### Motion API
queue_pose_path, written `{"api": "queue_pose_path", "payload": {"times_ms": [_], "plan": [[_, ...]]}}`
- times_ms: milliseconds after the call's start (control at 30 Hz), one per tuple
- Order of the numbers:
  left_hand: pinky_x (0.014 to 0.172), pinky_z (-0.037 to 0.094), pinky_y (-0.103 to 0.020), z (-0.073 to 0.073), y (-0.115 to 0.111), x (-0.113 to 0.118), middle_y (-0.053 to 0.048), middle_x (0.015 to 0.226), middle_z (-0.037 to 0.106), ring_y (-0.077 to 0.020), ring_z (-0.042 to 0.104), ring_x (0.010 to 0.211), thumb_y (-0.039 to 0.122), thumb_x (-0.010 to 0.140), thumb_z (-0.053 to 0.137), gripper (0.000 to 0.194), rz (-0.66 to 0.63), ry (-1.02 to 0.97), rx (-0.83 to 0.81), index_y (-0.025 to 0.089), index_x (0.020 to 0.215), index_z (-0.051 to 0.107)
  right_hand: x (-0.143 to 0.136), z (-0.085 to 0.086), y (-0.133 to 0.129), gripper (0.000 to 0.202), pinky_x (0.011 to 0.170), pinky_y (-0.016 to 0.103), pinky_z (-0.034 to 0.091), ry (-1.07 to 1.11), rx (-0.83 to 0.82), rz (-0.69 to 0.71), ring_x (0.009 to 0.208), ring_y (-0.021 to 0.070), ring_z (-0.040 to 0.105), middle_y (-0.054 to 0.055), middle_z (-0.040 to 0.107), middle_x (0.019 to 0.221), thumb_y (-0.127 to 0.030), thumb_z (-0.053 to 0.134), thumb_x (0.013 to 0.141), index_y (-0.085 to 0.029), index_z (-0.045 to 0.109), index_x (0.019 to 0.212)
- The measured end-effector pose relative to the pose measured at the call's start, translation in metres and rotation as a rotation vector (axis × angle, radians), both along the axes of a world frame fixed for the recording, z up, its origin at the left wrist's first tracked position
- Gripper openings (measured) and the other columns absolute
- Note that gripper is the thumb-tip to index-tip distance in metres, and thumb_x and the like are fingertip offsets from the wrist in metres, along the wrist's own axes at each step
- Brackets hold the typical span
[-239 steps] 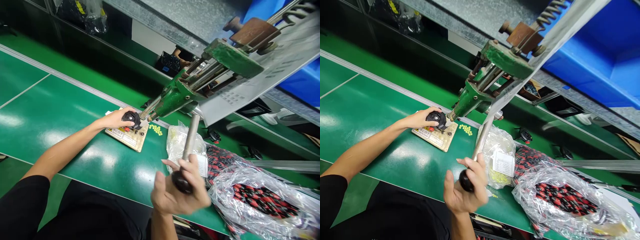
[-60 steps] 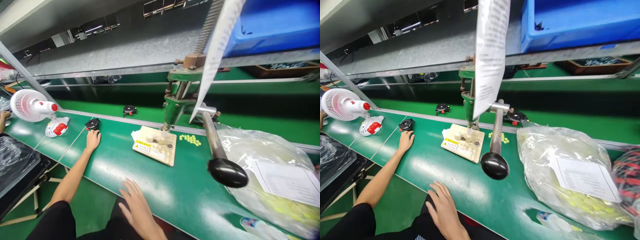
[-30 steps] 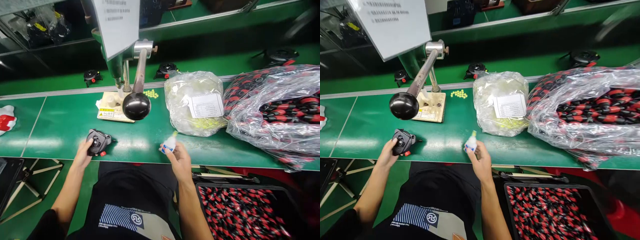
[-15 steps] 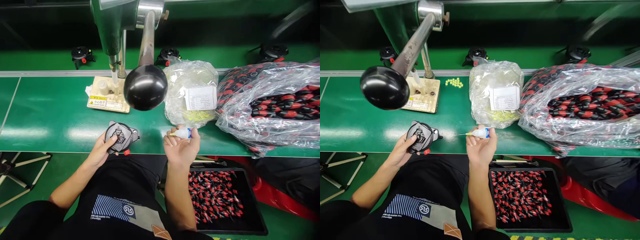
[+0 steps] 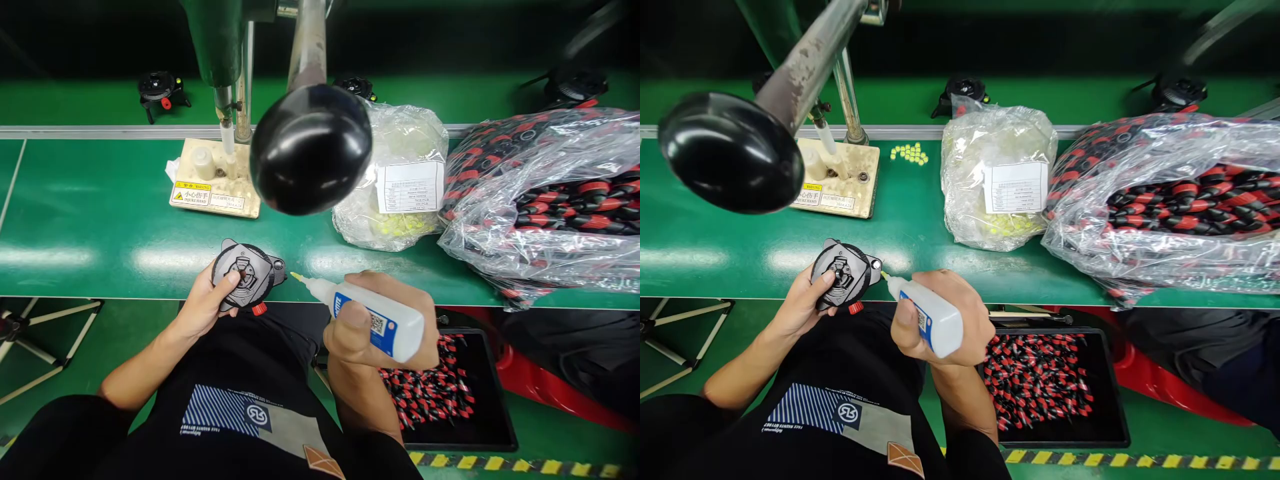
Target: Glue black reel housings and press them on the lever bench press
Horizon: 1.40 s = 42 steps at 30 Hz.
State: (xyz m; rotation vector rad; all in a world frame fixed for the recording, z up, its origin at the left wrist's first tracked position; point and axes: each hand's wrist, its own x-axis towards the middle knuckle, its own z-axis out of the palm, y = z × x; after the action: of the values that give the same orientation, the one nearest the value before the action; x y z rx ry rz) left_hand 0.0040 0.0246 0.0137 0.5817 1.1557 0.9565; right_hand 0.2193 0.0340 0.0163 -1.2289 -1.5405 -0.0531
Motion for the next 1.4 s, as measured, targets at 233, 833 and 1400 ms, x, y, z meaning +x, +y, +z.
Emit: {"api": "queue_pose_path", "payload": {"times_ms": [233, 833, 1400], "plan": [[0.035, 0.043, -0.019, -0.001, -0.005, -0.002, -0.003, 0.078, 0.070, -0.0110, 0.059, 0.047, 0.053, 0.084, 0.083, 0.055, -0.015, 0.025, 0.013, 0.016, 0.122, 0.066, -0.011, 0.014, 0.012, 0.013, 0.059, 0.030, 0.057, -0.013, 0.234, -0.003, 0.066, 0.0166, 0.066, 0.001, 0.068, 0.081, -0.030, 0.064, 0.095, -0.021, 0.067, 0.104], [0.038, 0.047, -0.021, 0.001, -0.008, -0.001, -0.007, 0.089, 0.073, -0.0152, 0.064, 0.057, 0.049, 0.082, 0.086, 0.051, 0.016, 0.024, 0.019, 0.020, 0.119, 0.068, -0.014, 0.009, 0.011, 0.014, 0.054, 0.030, 0.055, -0.054, 0.236, -0.030, 0.061, 0.0157, 0.065, 0.000, 0.069, 0.077, -0.033, 0.062, 0.097, -0.020, 0.066, 0.099], [0.039, 0.047, -0.023, -0.001, -0.009, -0.001, -0.006, 0.086, 0.072, -0.0151, 0.062, 0.055, 0.050, 0.082, 0.085, 0.050, 0.017, 0.067, 0.035, 0.021, 0.121, 0.070, -0.016, 0.005, 0.011, 0.015, 0.052, 0.035, 0.054, 0.002, 0.232, 0.001, 0.060, 0.0204, 0.065, 0.003, 0.070, 0.076, -0.030, 0.064, 0.096, -0.020, 0.069, 0.107]]}}
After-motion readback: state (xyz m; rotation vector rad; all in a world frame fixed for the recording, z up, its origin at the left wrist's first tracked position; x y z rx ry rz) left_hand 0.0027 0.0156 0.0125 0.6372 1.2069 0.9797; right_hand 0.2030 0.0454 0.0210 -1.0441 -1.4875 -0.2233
